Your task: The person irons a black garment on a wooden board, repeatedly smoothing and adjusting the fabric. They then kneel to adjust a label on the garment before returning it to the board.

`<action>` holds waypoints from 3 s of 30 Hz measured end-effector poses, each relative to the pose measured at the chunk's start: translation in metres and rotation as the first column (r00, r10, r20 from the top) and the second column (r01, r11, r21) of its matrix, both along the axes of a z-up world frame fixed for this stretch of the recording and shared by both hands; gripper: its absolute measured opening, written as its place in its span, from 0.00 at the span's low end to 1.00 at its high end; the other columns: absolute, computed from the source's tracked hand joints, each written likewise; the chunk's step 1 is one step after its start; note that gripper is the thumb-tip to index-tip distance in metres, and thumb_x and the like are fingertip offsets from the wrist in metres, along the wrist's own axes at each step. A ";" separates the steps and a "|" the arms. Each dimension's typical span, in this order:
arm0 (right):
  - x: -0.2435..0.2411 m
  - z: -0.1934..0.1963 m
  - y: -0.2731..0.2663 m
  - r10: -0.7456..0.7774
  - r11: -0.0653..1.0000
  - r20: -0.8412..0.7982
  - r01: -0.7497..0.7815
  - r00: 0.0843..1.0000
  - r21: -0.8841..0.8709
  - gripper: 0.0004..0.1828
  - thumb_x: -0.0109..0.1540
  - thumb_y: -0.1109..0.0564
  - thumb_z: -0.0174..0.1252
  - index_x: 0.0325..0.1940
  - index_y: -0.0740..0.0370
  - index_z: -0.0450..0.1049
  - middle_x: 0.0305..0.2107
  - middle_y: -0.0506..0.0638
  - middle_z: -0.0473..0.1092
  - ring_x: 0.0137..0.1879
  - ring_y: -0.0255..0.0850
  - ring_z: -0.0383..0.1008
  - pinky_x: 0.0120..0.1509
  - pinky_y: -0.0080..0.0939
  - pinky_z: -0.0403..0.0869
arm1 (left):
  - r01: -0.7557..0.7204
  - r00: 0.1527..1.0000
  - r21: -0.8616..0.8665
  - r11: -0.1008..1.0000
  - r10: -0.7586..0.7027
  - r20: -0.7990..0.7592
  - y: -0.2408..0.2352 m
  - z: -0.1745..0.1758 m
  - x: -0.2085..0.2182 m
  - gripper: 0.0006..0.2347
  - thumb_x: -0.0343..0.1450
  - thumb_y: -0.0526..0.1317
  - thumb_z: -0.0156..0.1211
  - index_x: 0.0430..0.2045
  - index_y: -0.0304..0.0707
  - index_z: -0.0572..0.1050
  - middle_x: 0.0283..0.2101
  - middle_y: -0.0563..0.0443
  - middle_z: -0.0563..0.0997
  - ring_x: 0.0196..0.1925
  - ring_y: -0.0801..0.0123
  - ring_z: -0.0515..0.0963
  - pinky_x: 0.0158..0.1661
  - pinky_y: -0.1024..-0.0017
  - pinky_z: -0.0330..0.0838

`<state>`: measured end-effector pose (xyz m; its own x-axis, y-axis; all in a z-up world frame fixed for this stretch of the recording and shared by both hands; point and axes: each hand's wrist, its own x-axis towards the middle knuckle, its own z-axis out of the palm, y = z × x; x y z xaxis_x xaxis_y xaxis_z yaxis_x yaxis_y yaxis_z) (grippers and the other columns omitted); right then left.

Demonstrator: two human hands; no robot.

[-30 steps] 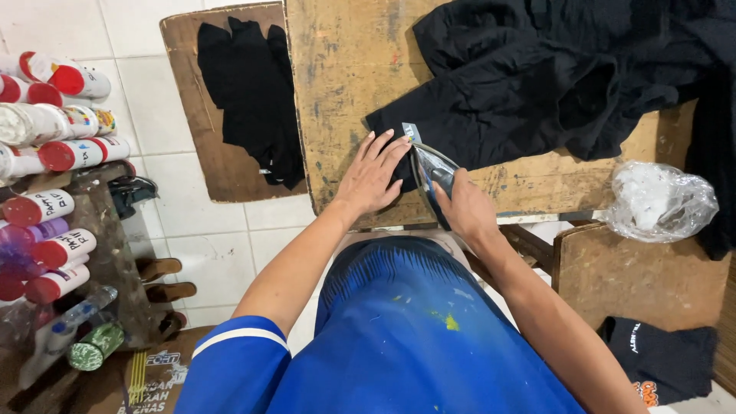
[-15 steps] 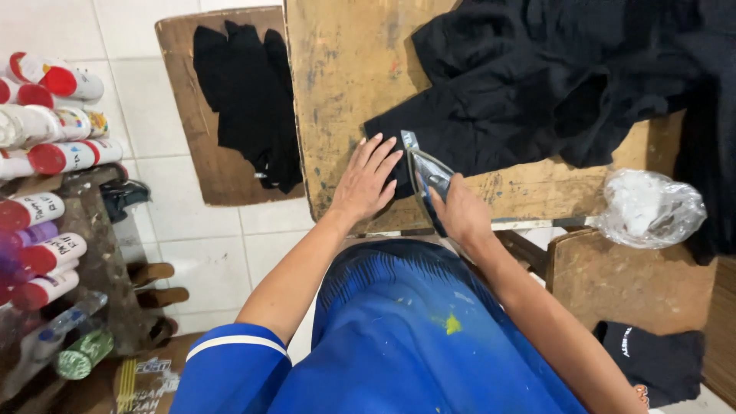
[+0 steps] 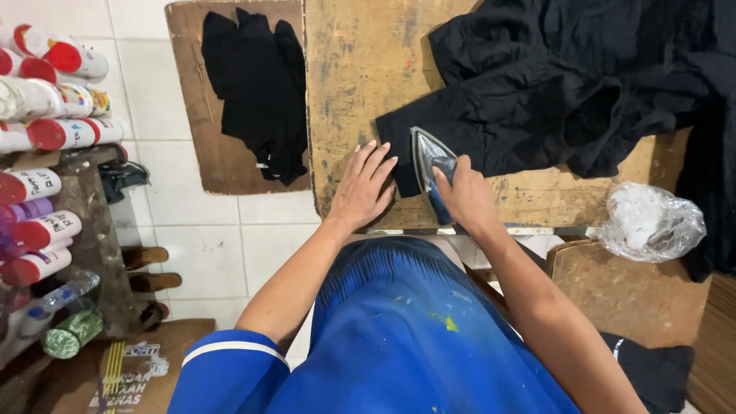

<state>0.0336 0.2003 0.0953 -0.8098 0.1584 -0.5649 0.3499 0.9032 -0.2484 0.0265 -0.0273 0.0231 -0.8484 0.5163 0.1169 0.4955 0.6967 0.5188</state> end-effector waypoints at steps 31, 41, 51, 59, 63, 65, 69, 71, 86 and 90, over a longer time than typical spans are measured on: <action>-0.044 -0.014 0.015 -0.074 0.997 0.158 0.075 0.985 -0.006 0.15 0.66 0.50 0.48 0.51 0.62 0.59 0.39 0.69 0.76 0.49 0.73 0.77 0.54 0.73 0.73 | 0.312 0.949 0.628 0.713 -0.270 -0.165 0.145 0.019 -0.033 0.18 0.67 0.56 0.48 0.29 0.42 0.76 0.36 0.49 0.78 0.39 0.56 0.78 0.48 0.57 0.73; 0.015 -0.082 0.089 -0.049 0.998 0.188 0.055 0.981 -0.025 0.17 0.67 0.47 0.48 0.51 0.62 0.60 0.38 0.69 0.76 0.49 0.73 0.77 0.54 0.72 0.73 | 0.301 0.953 0.619 0.725 -0.244 -0.177 0.141 0.025 -0.035 0.17 0.67 0.54 0.47 0.30 0.40 0.75 0.37 0.47 0.77 0.40 0.55 0.77 0.49 0.57 0.73; 0.036 -0.088 0.091 -0.029 0.999 0.223 0.035 0.974 -0.025 0.19 0.68 0.45 0.47 0.51 0.63 0.60 0.38 0.70 0.75 0.48 0.73 0.77 0.54 0.72 0.72 | 0.302 0.953 0.619 0.725 -0.247 -0.176 0.142 0.030 -0.038 0.17 0.66 0.54 0.45 0.28 0.40 0.74 0.35 0.48 0.75 0.39 0.56 0.76 0.49 0.58 0.73; -0.036 -0.047 0.022 -0.010 1.000 0.251 0.015 0.968 -0.022 0.21 0.69 0.42 0.47 0.51 0.63 0.60 0.38 0.70 0.75 0.48 0.74 0.77 0.55 0.72 0.72 | 0.302 0.953 0.628 0.717 -0.236 -0.189 0.139 0.036 -0.042 0.17 0.66 0.53 0.45 0.28 0.40 0.74 0.33 0.48 0.74 0.37 0.57 0.75 0.48 0.59 0.73; -0.066 -0.043 0.013 -0.010 1.000 0.224 0.011 0.975 -0.003 0.22 0.69 0.41 0.46 0.51 0.63 0.61 0.38 0.71 0.75 0.48 0.74 0.77 0.55 0.72 0.72 | 0.311 0.950 0.617 0.723 -0.234 -0.205 0.139 0.034 -0.039 0.17 0.66 0.54 0.44 0.28 0.41 0.73 0.33 0.48 0.73 0.36 0.58 0.75 0.49 0.59 0.73; -0.078 -0.040 0.016 -0.022 1.000 0.193 0.019 0.981 0.017 0.22 0.69 0.41 0.46 0.51 0.63 0.61 0.38 0.71 0.75 0.48 0.74 0.77 0.55 0.72 0.72 | 0.329 0.944 0.598 0.731 -0.239 -0.227 0.141 0.036 -0.041 0.17 0.66 0.54 0.43 0.27 0.42 0.73 0.32 0.49 0.73 0.36 0.58 0.74 0.50 0.59 0.72; -0.080 -0.035 0.004 -0.022 1.000 0.143 0.019 0.990 0.020 0.23 0.69 0.39 0.46 0.51 0.63 0.61 0.38 0.71 0.75 0.48 0.74 0.77 0.55 0.72 0.72 | 0.340 0.940 0.588 0.734 -0.241 -0.243 0.140 0.028 -0.035 0.16 0.64 0.54 0.46 0.27 0.42 0.72 0.33 0.49 0.73 0.37 0.58 0.75 0.50 0.59 0.73; -0.068 -0.030 -0.003 -0.020 1.000 0.127 0.017 0.992 0.021 0.24 0.69 0.39 0.46 0.51 0.63 0.61 0.38 0.71 0.75 0.48 0.74 0.77 0.55 0.72 0.72 | 0.355 0.933 0.584 0.730 -0.244 -0.263 0.138 0.028 -0.031 0.16 0.65 0.53 0.46 0.27 0.41 0.72 0.34 0.48 0.74 0.38 0.57 0.76 0.52 0.58 0.73; 0.026 -0.013 0.034 0.019 0.999 -0.119 -0.023 0.993 -0.033 0.31 0.65 0.31 0.53 0.52 0.61 0.69 0.35 0.70 0.76 0.45 0.70 0.79 0.47 0.69 0.74 | -0.351 0.927 0.392 0.850 0.375 0.016 -0.029 0.045 0.125 0.18 0.71 0.43 0.58 0.55 0.37 0.75 0.64 0.35 0.71 0.65 0.45 0.71 0.65 0.53 0.62; 0.090 0.044 0.087 -0.236 0.932 -0.149 0.181 0.960 -0.313 0.28 0.67 0.34 0.56 0.41 0.63 0.74 0.23 0.63 0.71 0.35 0.59 0.75 0.42 0.56 0.72 | -0.561 0.826 0.237 0.793 0.556 0.092 -0.057 0.028 0.174 0.22 0.65 0.34 0.61 0.56 0.35 0.73 0.65 0.36 0.69 0.62 0.45 0.73 0.62 0.52 0.67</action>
